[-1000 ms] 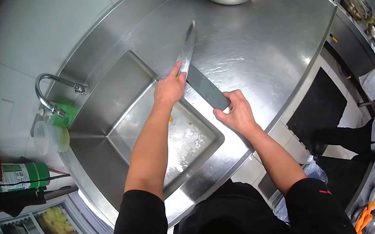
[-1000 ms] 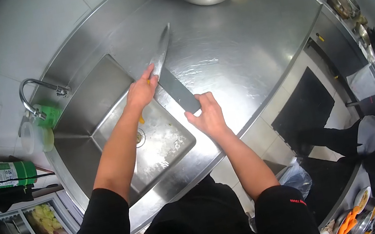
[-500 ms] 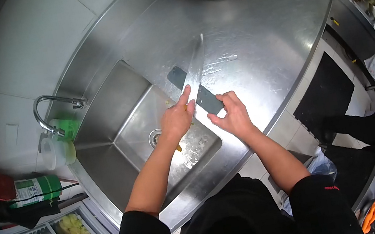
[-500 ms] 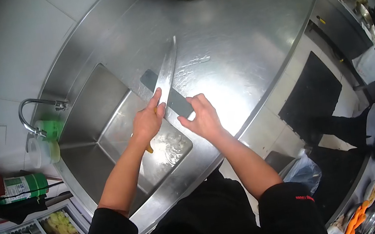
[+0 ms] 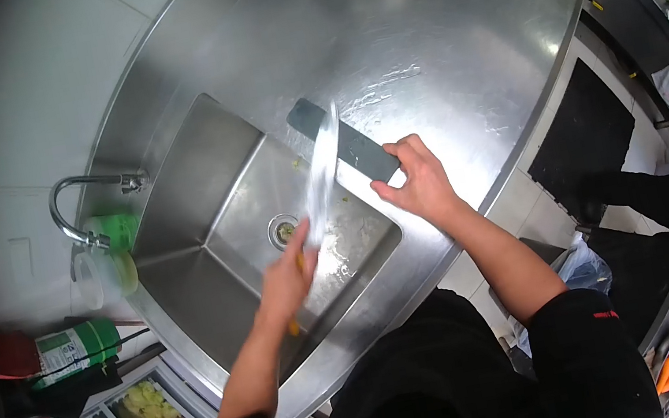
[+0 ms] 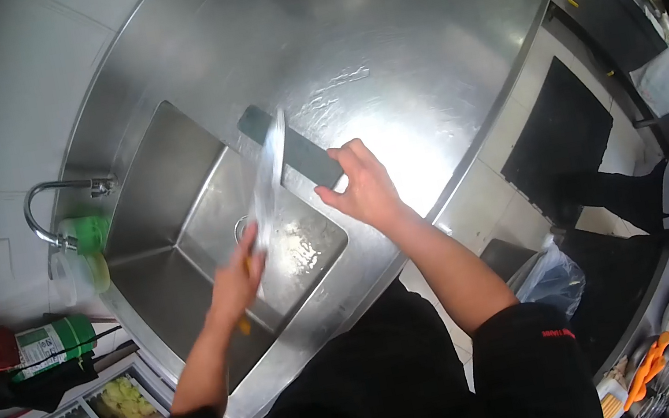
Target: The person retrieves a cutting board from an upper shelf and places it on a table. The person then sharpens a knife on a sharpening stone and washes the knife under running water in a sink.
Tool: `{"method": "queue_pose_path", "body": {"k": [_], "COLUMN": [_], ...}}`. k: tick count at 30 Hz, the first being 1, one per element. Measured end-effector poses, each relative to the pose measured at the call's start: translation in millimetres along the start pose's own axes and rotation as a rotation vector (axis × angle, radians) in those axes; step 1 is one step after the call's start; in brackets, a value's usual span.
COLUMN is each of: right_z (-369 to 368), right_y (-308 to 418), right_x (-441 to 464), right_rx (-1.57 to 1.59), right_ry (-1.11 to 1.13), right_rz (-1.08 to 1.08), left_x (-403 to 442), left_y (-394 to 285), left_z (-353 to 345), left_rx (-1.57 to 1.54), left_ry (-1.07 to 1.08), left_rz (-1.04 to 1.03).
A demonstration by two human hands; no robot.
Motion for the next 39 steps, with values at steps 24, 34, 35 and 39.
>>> {"method": "queue_pose_path", "body": {"k": [24, 34, 35, 39], "right_z": [-1.5, -1.7, -0.2, -0.4], "right_y": [-3.2, -0.3, 1.1, -6.7], "right_x": [-1.4, 0.1, 1.1, 1.6], "right_rx": [-0.045, 0.003, -0.002, 0.024], "right_ry": [-0.013, 0.05, 0.049, 0.044], "right_rz": [0.003, -0.073, -0.098, -0.128], "left_x": [150.1, 128.5, 135.9, 77.8], "left_y": [-65.4, -73.0, -79.4, -37.0], "left_z": [42.6, 47.1, 51.9, 16.8], "left_rx": [-0.051, -0.059, -0.133, 0.033], "left_ry": [-0.133, -0.047, 0.062, -0.082], "left_rz": [0.12, 0.079, 0.263, 0.008]}}
Point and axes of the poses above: each hand's wrist, its own x-axis towards the middle knuckle, its own z-axis out of the back of the hand, y = z × x, the point moved 8 cm from there along x, towards the middle knuckle, and after that the axes turned 2 degrees about y, right-handed, at the moved point
